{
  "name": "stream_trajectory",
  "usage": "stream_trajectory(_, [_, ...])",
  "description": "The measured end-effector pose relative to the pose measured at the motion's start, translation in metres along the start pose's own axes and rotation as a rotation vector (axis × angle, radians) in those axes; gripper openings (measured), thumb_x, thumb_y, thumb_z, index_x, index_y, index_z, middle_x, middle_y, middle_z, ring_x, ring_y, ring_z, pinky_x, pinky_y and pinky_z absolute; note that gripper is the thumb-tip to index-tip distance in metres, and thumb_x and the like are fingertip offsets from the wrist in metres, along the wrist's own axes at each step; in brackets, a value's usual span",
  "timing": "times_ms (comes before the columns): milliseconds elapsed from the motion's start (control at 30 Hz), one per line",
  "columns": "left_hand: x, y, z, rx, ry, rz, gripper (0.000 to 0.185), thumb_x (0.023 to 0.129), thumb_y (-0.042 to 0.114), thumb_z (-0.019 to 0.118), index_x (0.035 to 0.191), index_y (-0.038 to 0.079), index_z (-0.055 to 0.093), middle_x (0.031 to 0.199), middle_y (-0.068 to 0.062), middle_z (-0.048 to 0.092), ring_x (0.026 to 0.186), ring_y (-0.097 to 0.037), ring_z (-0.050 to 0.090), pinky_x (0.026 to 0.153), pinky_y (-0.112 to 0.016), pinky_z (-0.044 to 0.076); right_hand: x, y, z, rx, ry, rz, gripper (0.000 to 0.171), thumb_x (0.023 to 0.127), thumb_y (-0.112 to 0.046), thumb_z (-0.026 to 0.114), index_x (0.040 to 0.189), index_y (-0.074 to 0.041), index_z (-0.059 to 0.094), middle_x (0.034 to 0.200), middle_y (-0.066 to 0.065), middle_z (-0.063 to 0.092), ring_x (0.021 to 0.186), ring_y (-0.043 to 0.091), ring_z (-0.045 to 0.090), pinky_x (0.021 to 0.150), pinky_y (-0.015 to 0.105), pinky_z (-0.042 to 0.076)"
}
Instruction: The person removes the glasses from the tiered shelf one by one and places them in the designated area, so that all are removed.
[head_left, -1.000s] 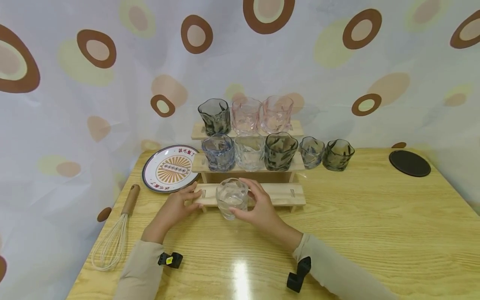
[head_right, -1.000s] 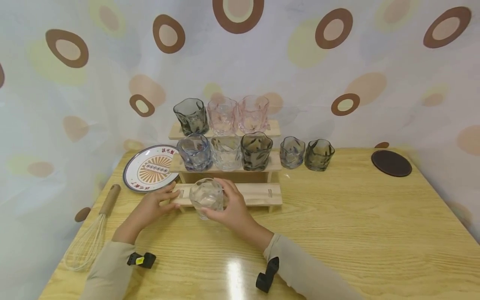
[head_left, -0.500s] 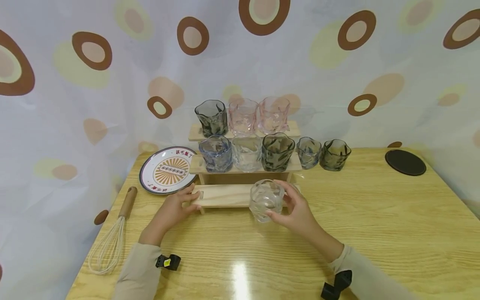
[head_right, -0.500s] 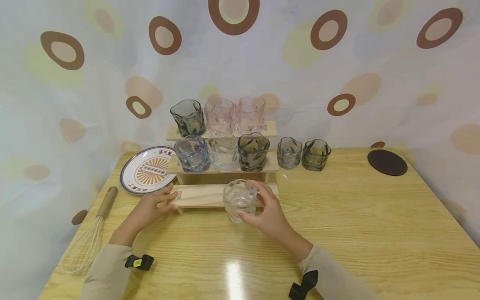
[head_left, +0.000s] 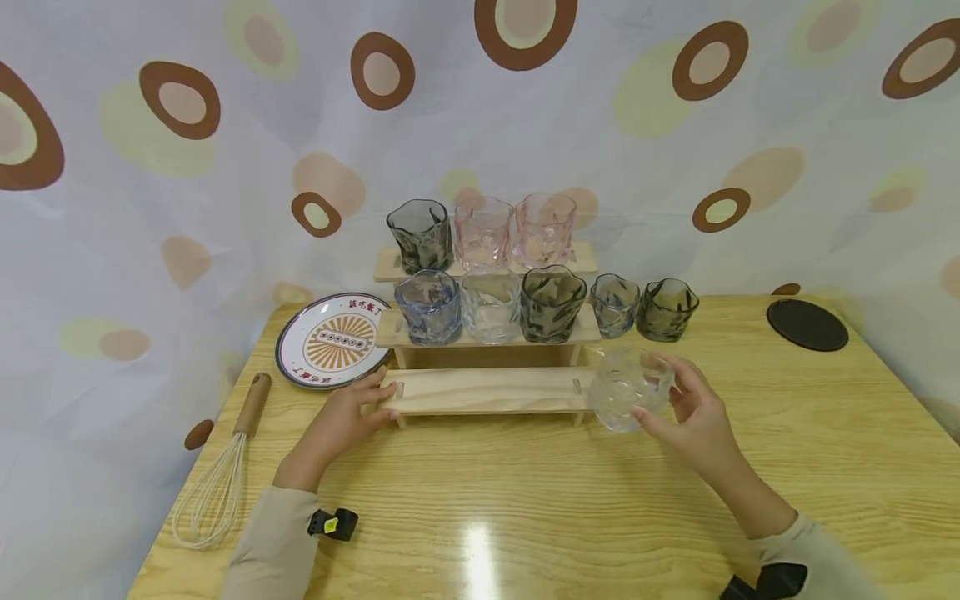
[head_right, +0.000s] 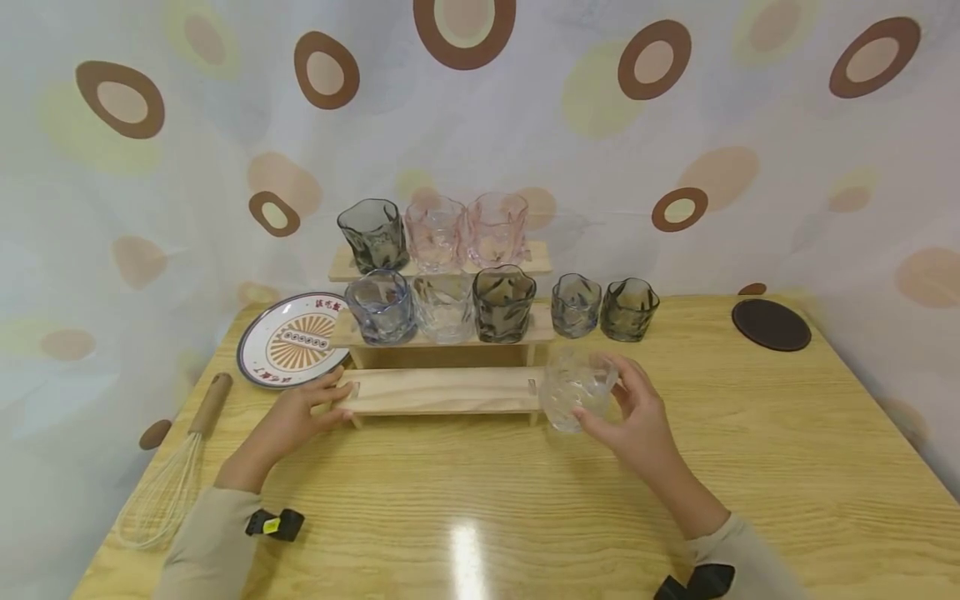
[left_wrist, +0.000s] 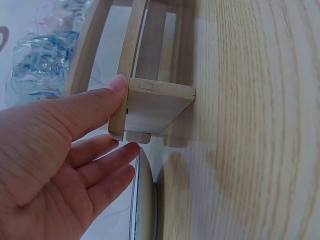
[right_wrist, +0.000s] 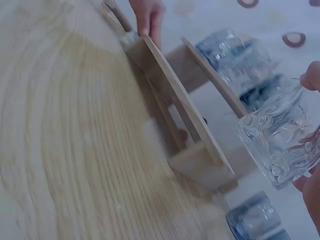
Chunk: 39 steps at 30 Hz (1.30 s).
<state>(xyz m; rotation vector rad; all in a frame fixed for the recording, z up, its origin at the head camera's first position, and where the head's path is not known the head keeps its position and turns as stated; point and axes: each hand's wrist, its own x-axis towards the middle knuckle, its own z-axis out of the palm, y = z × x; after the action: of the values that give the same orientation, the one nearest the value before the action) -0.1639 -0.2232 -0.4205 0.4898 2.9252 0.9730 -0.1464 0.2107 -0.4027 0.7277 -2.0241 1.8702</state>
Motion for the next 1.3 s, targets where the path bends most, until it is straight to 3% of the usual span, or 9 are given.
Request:
stream_trajectory(133, [0.0, 0.0, 0.0, -0.001, 0.002, -0.002, 0.047, 0.086, 0.016, 0.069, 0.129, 0.0, 0.057, 0.145, -0.023, 0.036, 0.13, -0.043, 0.036, 0.103, -0.053, 0.036, 0.0, 0.005, -0.023, -0.003, 0.055, 0.027, 0.066, 0.073, 0.031, 0.056, 0.134, 0.011, 0.04, 0.126, 0.008, 0.048, 0.114, 0.011, 0.049, 0.096, 0.013, 0.041])
stream_trajectory(433, [0.001, 0.0, 0.002, -0.017, 0.0, -0.007, 0.047, 0.085, 0.015, 0.07, 0.129, 0.001, 0.057, 0.145, -0.023, 0.036, 0.131, -0.042, 0.035, 0.103, -0.052, 0.037, 0.007, 0.021, -0.068, -0.106, 0.238, 0.206, 0.056, 0.084, 0.011, 0.063, 0.134, -0.006, 0.045, 0.123, -0.004, 0.049, 0.113, 0.004, 0.048, 0.087, 0.005, 0.043])
stream_trajectory(667, [0.003, 0.0, 0.003, -0.034, -0.009, -0.002, 0.047, 0.087, 0.016, 0.069, 0.13, 0.002, 0.056, 0.146, -0.021, 0.035, 0.132, -0.041, 0.035, 0.104, -0.051, 0.037, 0.018, 0.042, -0.101, -0.428, 0.298, 0.302, 0.058, 0.088, -0.005, 0.065, 0.139, -0.008, 0.039, 0.121, -0.015, 0.04, 0.113, 0.002, 0.041, 0.092, 0.007, 0.037])
stream_trajectory(733, [0.002, -0.001, 0.002, -0.029, -0.009, -0.005, 0.047, 0.087, 0.016, 0.069, 0.13, 0.001, 0.056, 0.146, -0.021, 0.035, 0.132, -0.041, 0.035, 0.103, -0.051, 0.037, 0.021, 0.047, -0.106, -0.475, 0.302, 0.327, 0.06, 0.089, -0.009, 0.065, 0.142, -0.009, 0.036, 0.121, -0.017, 0.037, 0.115, 0.002, 0.039, 0.094, 0.009, 0.035])
stream_trajectory(867, [0.001, -0.002, 0.001, -0.024, -0.01, -0.012, 0.047, 0.087, 0.016, 0.068, 0.13, 0.002, 0.056, 0.146, -0.021, 0.034, 0.132, -0.041, 0.034, 0.104, -0.052, 0.036, 0.03, 0.058, -0.113, -0.459, 0.351, 0.379, 0.057, 0.089, -0.013, 0.065, 0.14, -0.01, 0.038, 0.117, -0.016, 0.04, 0.115, 0.005, 0.038, 0.09, 0.01, 0.035])
stream_trajectory(1033, [0.002, -0.001, 0.002, -0.024, 0.0, -0.003, 0.047, 0.087, 0.016, 0.069, 0.129, 0.001, 0.056, 0.146, -0.022, 0.035, 0.131, -0.041, 0.035, 0.105, -0.052, 0.035, 0.043, 0.07, -0.123, -0.337, 0.45, 0.451, 0.047, 0.088, -0.014, 0.067, 0.128, -0.017, 0.042, 0.113, -0.014, 0.04, 0.114, 0.004, 0.035, 0.11, 0.021, 0.025])
stream_trajectory(1100, [0.002, -0.001, 0.003, -0.021, -0.003, 0.0, 0.047, 0.087, 0.017, 0.069, 0.129, 0.001, 0.056, 0.145, -0.022, 0.035, 0.131, -0.041, 0.035, 0.104, -0.051, 0.035, 0.047, 0.076, -0.127, -0.32, 0.481, 0.482, 0.042, 0.088, -0.017, 0.067, 0.121, -0.02, 0.043, 0.111, -0.014, 0.04, 0.11, 0.003, 0.034, 0.112, 0.025, 0.023])
stream_trajectory(1167, [0.002, -0.002, 0.003, -0.014, -0.003, 0.006, 0.047, 0.087, 0.017, 0.069, 0.129, 0.001, 0.057, 0.145, -0.023, 0.036, 0.131, -0.041, 0.036, 0.104, -0.051, 0.036, 0.05, 0.082, -0.131, -0.33, 0.495, 0.516, 0.035, 0.088, -0.021, 0.067, 0.114, -0.02, 0.043, 0.109, -0.014, 0.038, 0.106, 0.004, 0.032, 0.109, 0.028, 0.024])
stream_trajectory(1300, [0.002, -0.002, 0.002, -0.003, 0.0, 0.002, 0.047, 0.087, 0.016, 0.069, 0.129, 0.001, 0.057, 0.145, -0.023, 0.036, 0.131, -0.041, 0.035, 0.105, -0.051, 0.035, 0.058, 0.095, -0.138, -0.405, 0.479, 0.559, 0.03, 0.089, -0.028, 0.065, 0.103, -0.021, 0.04, 0.104, -0.013, 0.033, 0.097, 0.008, 0.027, 0.088, 0.033, 0.028])
